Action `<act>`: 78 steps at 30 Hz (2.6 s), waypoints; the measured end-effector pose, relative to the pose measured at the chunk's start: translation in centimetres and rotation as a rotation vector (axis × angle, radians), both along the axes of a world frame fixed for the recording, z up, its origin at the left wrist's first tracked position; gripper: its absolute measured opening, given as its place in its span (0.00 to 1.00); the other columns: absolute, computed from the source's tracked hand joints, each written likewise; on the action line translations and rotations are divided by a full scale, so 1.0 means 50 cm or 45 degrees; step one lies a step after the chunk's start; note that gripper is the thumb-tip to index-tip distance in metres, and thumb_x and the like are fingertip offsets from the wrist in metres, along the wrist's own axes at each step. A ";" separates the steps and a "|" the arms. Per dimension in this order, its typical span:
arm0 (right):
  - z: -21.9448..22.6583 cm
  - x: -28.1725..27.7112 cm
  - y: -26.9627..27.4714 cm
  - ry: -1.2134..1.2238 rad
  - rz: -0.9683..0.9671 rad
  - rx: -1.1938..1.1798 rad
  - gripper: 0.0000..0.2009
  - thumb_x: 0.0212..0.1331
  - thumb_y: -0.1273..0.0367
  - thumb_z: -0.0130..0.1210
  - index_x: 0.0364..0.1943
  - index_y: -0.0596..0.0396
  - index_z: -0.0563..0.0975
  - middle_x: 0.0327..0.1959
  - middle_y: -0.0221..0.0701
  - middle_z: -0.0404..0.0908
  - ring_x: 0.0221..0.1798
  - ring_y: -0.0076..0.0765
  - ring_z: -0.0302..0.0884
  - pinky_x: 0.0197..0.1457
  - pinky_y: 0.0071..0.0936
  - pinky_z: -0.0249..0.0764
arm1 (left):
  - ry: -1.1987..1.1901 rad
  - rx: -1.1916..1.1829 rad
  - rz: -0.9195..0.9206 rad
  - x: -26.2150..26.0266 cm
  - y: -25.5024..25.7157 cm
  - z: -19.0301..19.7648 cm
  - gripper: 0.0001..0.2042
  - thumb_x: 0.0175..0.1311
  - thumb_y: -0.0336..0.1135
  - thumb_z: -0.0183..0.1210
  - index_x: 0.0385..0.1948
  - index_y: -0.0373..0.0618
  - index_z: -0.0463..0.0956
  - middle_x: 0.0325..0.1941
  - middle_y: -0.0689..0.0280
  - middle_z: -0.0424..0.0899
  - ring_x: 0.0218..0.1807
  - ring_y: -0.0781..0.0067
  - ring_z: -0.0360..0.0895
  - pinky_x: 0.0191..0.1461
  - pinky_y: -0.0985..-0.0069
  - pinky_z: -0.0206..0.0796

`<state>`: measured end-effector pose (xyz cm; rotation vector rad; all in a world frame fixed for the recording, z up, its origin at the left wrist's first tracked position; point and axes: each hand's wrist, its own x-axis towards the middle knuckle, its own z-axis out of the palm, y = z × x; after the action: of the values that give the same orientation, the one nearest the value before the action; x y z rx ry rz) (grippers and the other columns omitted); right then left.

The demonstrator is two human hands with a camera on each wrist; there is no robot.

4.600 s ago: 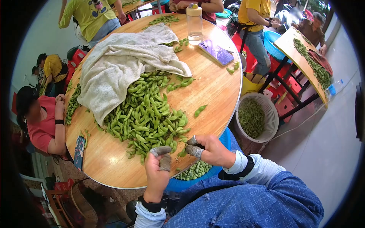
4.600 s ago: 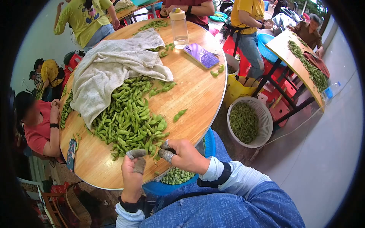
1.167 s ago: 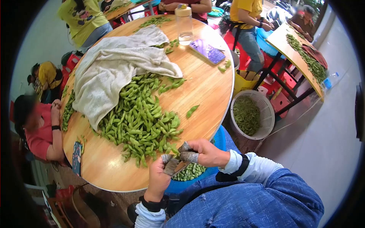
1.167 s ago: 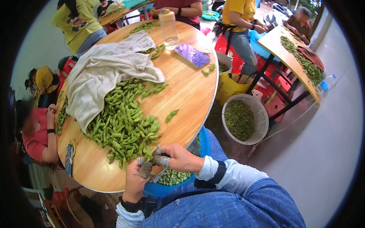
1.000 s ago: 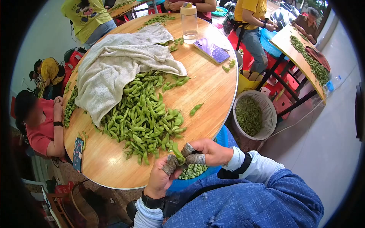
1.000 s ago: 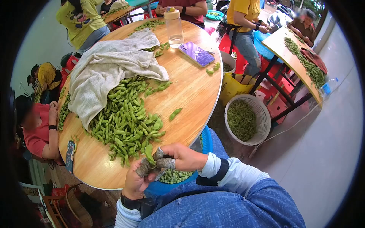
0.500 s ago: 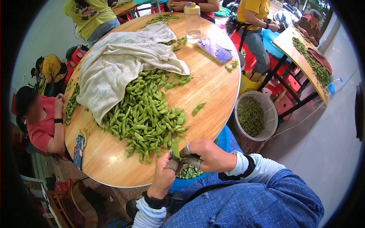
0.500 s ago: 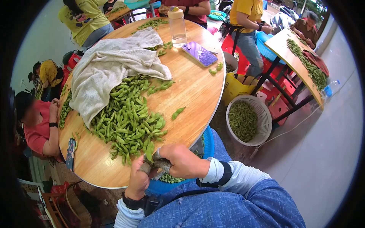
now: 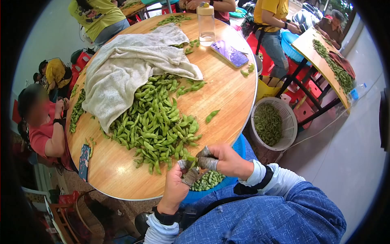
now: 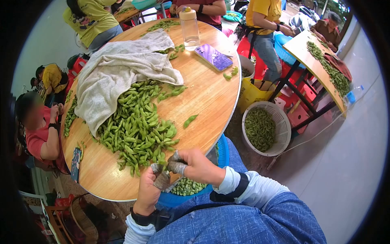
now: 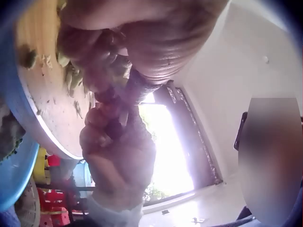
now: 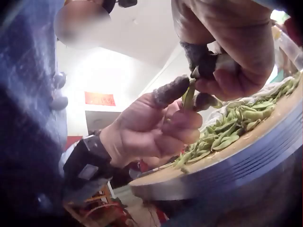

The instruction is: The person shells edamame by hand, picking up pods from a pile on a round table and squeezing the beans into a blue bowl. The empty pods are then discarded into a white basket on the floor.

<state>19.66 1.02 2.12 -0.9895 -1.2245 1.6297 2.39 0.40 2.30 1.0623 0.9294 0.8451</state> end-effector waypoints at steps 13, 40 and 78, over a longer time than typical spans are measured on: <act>0.024 -0.015 -0.007 -0.594 -0.028 0.776 0.09 0.36 0.79 0.52 0.27 0.60 0.70 0.23 0.43 0.70 0.29 0.55 0.68 0.31 0.39 0.66 | 0.074 0.069 0.162 0.007 0.001 0.006 0.12 0.51 0.18 0.42 0.36 0.37 0.71 0.28 0.70 0.74 0.30 0.84 0.67 0.33 0.87 0.59; 0.040 0.269 0.004 -1.129 -0.502 0.586 0.07 0.44 0.73 0.52 0.29 0.59 0.76 0.25 0.45 0.75 0.29 0.48 0.75 0.32 0.34 0.70 | 1.617 1.394 -0.504 0.106 0.144 0.012 0.06 0.47 0.31 0.55 0.25 0.41 0.70 0.17 0.57 0.74 0.23 0.56 0.75 0.23 0.65 0.63; 0.011 0.005 0.053 -1.160 0.119 1.225 0.13 0.37 0.75 0.51 0.33 0.57 0.72 0.27 0.36 0.69 0.35 0.44 0.68 0.34 0.35 0.67 | 0.017 -0.429 -0.065 -0.020 0.036 0.022 0.07 0.60 0.29 0.42 0.32 0.41 0.70 0.19 0.73 0.67 0.18 0.88 0.58 0.20 0.89 0.48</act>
<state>19.90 3.65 2.68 -1.0113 -2.3449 0.3915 1.40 2.19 3.42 0.7964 1.0106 0.6132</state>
